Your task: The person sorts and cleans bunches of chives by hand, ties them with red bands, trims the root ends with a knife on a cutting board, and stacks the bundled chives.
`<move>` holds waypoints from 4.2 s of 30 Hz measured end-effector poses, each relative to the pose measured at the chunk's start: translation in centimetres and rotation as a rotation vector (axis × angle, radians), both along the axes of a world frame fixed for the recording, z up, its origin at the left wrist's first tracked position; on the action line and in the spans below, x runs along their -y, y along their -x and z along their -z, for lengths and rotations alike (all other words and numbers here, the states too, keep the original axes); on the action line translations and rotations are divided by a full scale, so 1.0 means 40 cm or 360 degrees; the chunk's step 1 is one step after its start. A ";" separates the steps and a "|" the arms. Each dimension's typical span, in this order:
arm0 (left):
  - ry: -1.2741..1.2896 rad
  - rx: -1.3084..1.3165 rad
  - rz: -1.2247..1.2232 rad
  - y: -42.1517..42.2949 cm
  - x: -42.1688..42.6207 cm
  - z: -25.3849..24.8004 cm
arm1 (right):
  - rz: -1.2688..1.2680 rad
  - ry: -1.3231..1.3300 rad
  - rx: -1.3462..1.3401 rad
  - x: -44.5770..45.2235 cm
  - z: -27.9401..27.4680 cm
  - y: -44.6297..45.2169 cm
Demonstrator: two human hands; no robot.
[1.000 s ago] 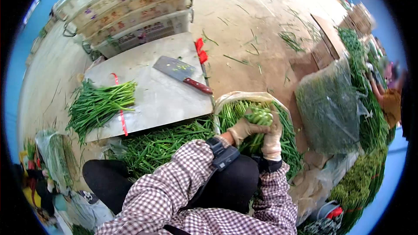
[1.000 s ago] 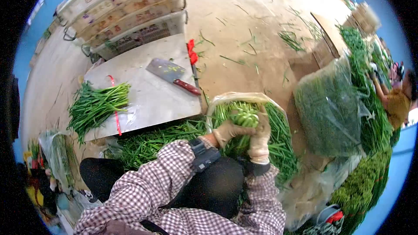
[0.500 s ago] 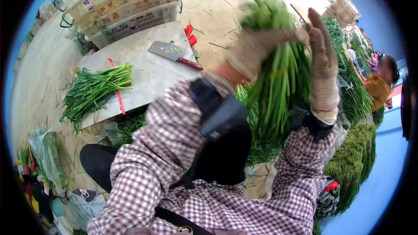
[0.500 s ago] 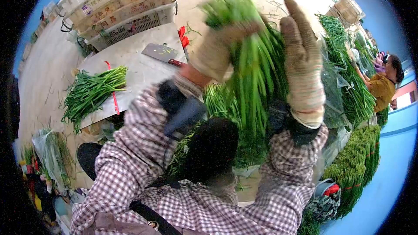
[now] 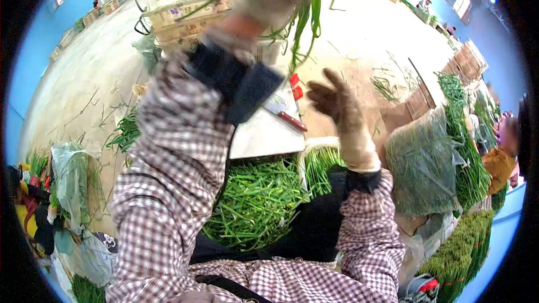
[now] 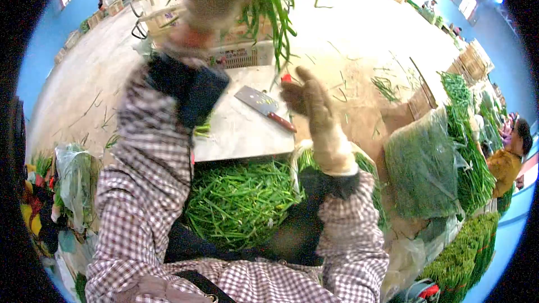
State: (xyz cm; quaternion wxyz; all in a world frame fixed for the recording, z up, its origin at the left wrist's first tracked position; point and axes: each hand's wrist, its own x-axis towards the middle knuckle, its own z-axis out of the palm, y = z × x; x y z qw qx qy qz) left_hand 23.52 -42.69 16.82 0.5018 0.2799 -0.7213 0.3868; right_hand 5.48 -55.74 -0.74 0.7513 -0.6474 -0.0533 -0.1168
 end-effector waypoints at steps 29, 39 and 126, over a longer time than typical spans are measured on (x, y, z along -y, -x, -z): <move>-0.0971 -0.3339 -0.0206 0.291 -0.457 0.870 | -0.0233 0.0465 -0.1541 0.027 0.438 -0.249; -0.1105 -0.3856 -0.0668 0.025 -0.178 1.043 | -0.0317 0.0329 -0.1194 -0.033 0.532 -0.317; 0.0093 -0.1491 0.1250 0.448 -1.074 0.331 | -0.1137 0.0332 -0.0644 -0.328 0.247 0.298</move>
